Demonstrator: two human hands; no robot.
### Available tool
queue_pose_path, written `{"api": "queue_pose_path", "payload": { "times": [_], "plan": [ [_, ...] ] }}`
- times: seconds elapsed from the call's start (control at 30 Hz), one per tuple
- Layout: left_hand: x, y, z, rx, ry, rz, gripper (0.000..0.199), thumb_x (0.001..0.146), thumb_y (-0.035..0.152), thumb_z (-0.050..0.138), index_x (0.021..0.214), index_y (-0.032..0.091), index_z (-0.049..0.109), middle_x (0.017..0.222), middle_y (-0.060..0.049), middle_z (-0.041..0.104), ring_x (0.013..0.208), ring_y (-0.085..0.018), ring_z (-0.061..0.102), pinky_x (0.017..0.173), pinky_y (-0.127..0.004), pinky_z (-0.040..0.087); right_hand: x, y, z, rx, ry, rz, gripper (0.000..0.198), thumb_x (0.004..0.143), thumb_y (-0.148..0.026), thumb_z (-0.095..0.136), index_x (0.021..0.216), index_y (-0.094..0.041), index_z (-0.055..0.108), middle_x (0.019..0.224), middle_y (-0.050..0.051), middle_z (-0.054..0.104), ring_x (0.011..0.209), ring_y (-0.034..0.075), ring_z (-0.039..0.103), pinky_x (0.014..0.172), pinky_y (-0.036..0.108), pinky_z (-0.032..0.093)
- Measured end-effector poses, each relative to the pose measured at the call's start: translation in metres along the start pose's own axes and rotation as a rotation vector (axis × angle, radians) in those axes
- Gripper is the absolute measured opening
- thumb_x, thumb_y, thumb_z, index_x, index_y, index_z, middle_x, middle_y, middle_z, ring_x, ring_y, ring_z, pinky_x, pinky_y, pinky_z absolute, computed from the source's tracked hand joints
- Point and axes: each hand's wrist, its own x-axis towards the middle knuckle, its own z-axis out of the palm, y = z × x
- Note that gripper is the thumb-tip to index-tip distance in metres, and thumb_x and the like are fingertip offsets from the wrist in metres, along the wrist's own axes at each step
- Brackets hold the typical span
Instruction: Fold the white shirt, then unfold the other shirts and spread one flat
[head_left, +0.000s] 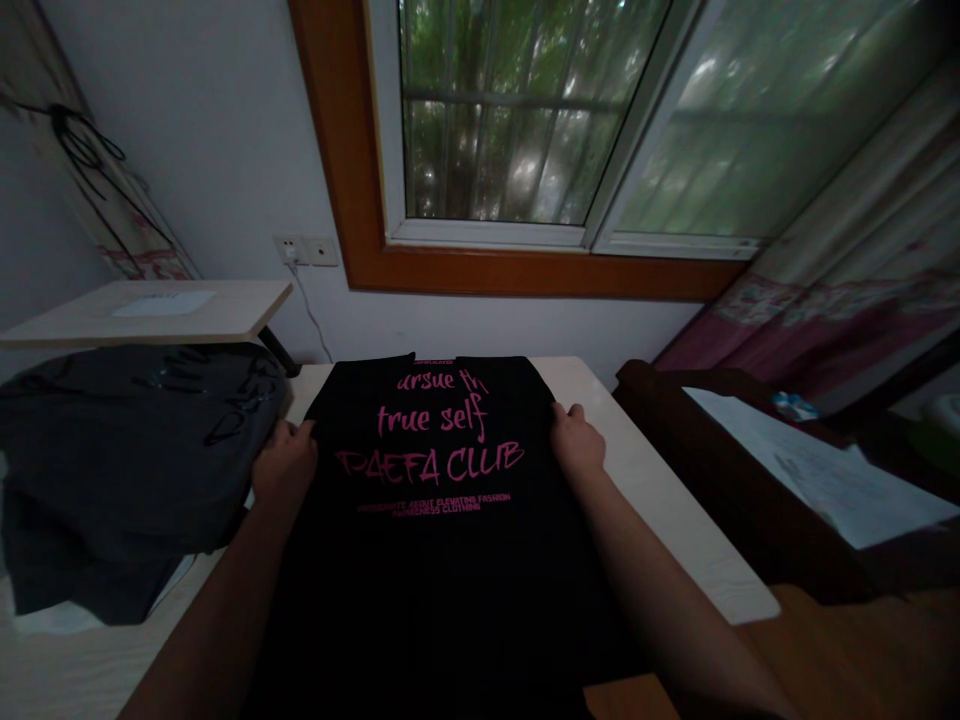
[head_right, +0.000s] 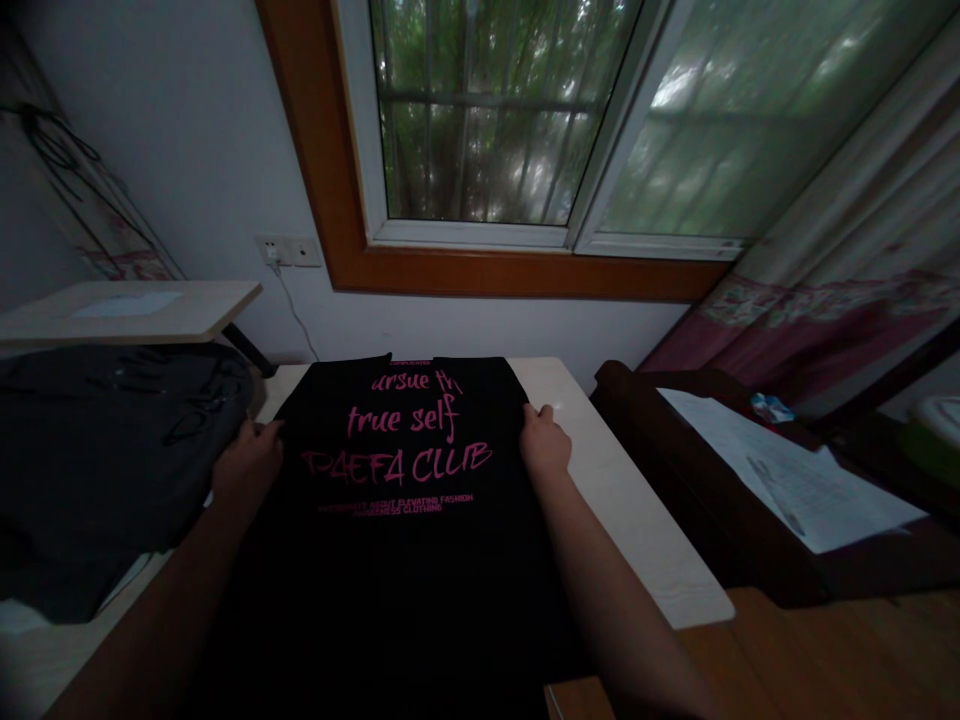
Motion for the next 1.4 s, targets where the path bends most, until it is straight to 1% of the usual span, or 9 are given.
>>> {"api": "queue_pose_path", "payload": {
  "times": [0.17, 0.27, 0.43, 0.57, 0.7, 0.87, 0.97, 1.27, 1.4],
  "plan": [
    [-0.007, -0.001, -0.003, 0.021, -0.051, 0.016, 0.047, 0.101, 0.029, 0.03, 0.138, 0.021, 0.057, 0.108, -0.015, 0.068, 0.079, -0.027, 0.068, 0.064, -0.034, 0.048, -0.002, 0.002, -0.001, -0.042, -0.036, 0.005, 0.046, 0.103, -0.025, 0.028, 0.143, -0.029, 0.05, 0.108, 0.013, 0.064, 0.083, 0.025, 0.07, 0.069, 0.034, 0.05],
    [-0.012, -0.001, -0.006, 0.014, -0.114, -0.01, 0.047, 0.1, 0.03, 0.031, 0.139, 0.022, 0.056, 0.104, -0.014, 0.071, 0.077, -0.027, 0.07, 0.067, -0.036, 0.05, -0.006, 0.003, -0.003, -0.063, -0.057, 0.015, 0.047, 0.103, -0.026, 0.027, 0.145, -0.028, 0.049, 0.103, 0.013, 0.068, 0.086, 0.026, 0.071, 0.071, 0.035, 0.051],
    [-0.025, -0.001, -0.014, 0.035, -0.114, -0.022, 0.049, 0.101, 0.034, 0.029, 0.141, 0.025, 0.055, 0.105, -0.014, 0.073, 0.072, -0.029, 0.07, 0.064, -0.037, 0.05, -0.017, 0.004, -0.007, -0.057, -0.049, 0.006, 0.047, 0.104, -0.032, 0.027, 0.145, -0.026, 0.05, 0.104, 0.015, 0.07, 0.087, 0.027, 0.072, 0.074, 0.036, 0.053],
    [-0.035, 0.0, -0.022, 0.028, -0.162, -0.031, 0.049, 0.101, 0.034, 0.029, 0.143, 0.026, 0.054, 0.102, -0.013, 0.074, 0.072, -0.028, 0.071, 0.064, -0.036, 0.049, -0.023, 0.005, -0.01, -0.053, -0.061, 0.007, 0.047, 0.105, -0.033, 0.025, 0.144, -0.026, 0.05, 0.103, 0.014, 0.071, 0.085, 0.028, 0.072, 0.073, 0.038, 0.054],
    [-0.045, 0.0, -0.029, 0.05, -0.195, -0.048, 0.05, 0.1, 0.035, 0.031, 0.145, 0.026, 0.052, 0.103, -0.013, 0.075, 0.073, -0.028, 0.071, 0.064, -0.035, 0.049, -0.028, 0.007, -0.013, -0.058, -0.064, 0.01, 0.048, 0.105, -0.033, 0.027, 0.148, -0.026, 0.045, 0.106, 0.015, 0.07, 0.085, 0.027, 0.072, 0.074, 0.036, 0.053],
    [-0.064, -0.007, -0.032, 0.09, -0.156, 0.015, 0.053, 0.1, 0.033, 0.028, 0.148, 0.025, 0.048, 0.109, -0.012, 0.074, 0.074, -0.029, 0.071, 0.061, -0.035, 0.048, -0.039, 0.011, -0.013, -0.082, -0.038, -0.024, 0.048, 0.104, -0.031, 0.029, 0.149, -0.023, 0.042, 0.109, 0.016, 0.069, 0.084, 0.025, 0.072, 0.07, 0.033, 0.053],
    [-0.074, -0.011, -0.035, 0.11, -0.17, 0.034, 0.053, 0.1, 0.033, 0.028, 0.149, 0.026, 0.048, 0.11, -0.013, 0.074, 0.072, -0.03, 0.071, 0.06, -0.036, 0.049, -0.046, 0.015, -0.012, -0.1, -0.047, -0.03, 0.047, 0.104, -0.032, 0.031, 0.149, -0.023, 0.043, 0.106, 0.015, 0.07, 0.083, 0.026, 0.073, 0.068, 0.033, 0.053],
    [-0.085, -0.019, -0.05, 0.145, -0.325, 0.049, 0.054, 0.101, 0.032, 0.026, 0.152, 0.026, 0.042, 0.082, -0.015, 0.075, 0.07, -0.033, 0.073, 0.064, -0.042, 0.053, -0.057, 0.028, -0.011, -0.149, -0.066, -0.085, 0.048, 0.105, -0.036, 0.029, 0.148, -0.025, 0.046, 0.101, 0.013, 0.072, 0.076, 0.026, 0.073, 0.066, 0.035, 0.054],
    [-0.098, -0.027, -0.05, 0.186, -0.327, 0.058, 0.054, 0.102, 0.034, 0.025, 0.154, 0.028, 0.038, 0.079, -0.014, 0.075, 0.067, -0.033, 0.072, 0.062, -0.042, 0.053, -0.066, 0.037, -0.012, -0.16, -0.076, -0.103, 0.048, 0.105, -0.036, 0.03, 0.149, -0.025, 0.045, 0.099, 0.013, 0.073, 0.074, 0.025, 0.074, 0.065, 0.033, 0.054]
  ]
}}
